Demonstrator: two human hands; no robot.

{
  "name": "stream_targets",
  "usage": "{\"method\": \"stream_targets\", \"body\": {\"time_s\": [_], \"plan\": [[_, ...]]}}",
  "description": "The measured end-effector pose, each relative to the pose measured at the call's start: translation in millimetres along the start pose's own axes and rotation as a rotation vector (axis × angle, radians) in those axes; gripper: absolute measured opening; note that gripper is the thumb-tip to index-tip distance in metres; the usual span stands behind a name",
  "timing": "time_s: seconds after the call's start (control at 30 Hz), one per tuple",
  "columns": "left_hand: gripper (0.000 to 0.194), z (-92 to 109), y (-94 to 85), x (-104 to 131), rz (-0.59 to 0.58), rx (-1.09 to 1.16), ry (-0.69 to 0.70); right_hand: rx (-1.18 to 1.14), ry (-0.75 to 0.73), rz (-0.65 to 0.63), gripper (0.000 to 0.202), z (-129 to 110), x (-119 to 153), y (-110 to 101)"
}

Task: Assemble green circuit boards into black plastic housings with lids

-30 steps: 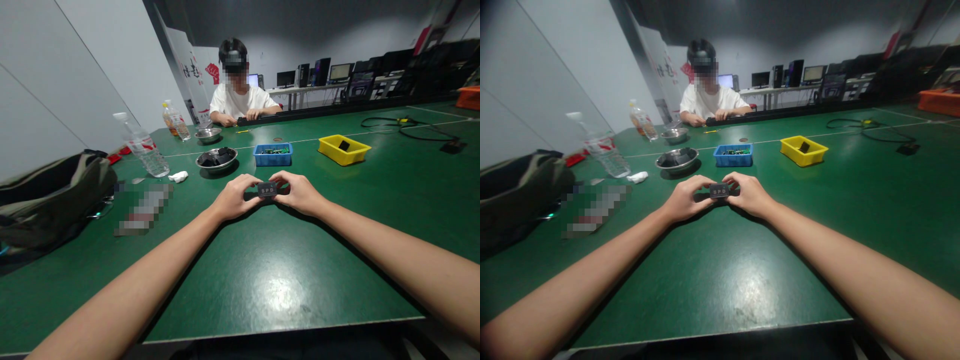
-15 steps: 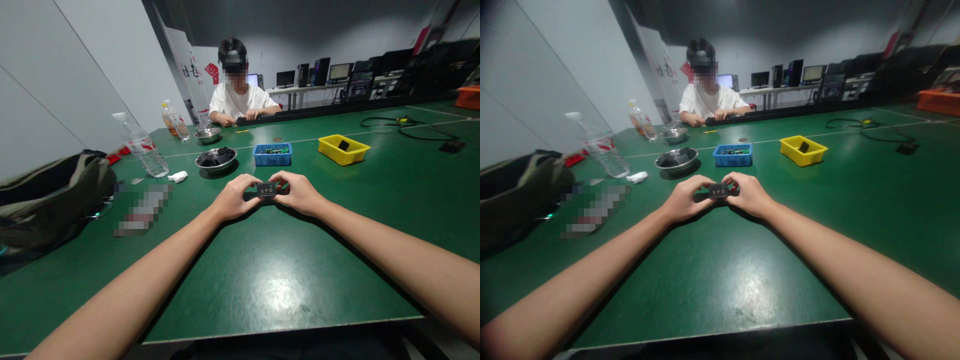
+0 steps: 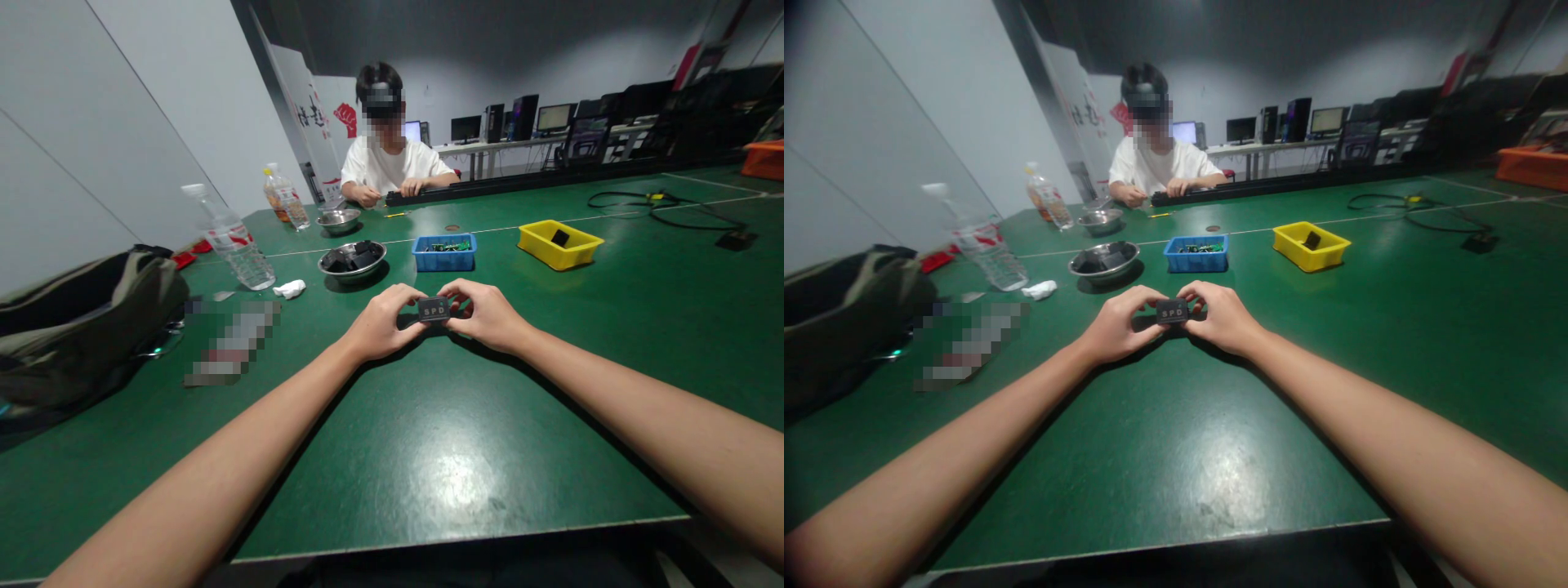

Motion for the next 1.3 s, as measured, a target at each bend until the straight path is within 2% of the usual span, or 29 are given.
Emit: {"method": "stream_targets", "body": {"time_s": [1.07,1.3], "plan": [[0.022,-2.5,0.6,-0.5,-0.024,0.003,-0.011,0.0,-0.01,-0.012,0.029,-2.0,0.2,0.8],[0.021,-2.2,2.2,-0.5,-0.028,-0.006,0.002,0.044,-0.059,0.02,0.039,-4.1,0.7,-1.6]]}}
Point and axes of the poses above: each hand's wrist, its own x-axis away from the middle knuckle, its own y-axis out of the palm, z = x × y, the point moved 6 cm from there along -x, towards the middle knuckle, and after that the axes turned 11 degrees about x, right-handed, at the moved point
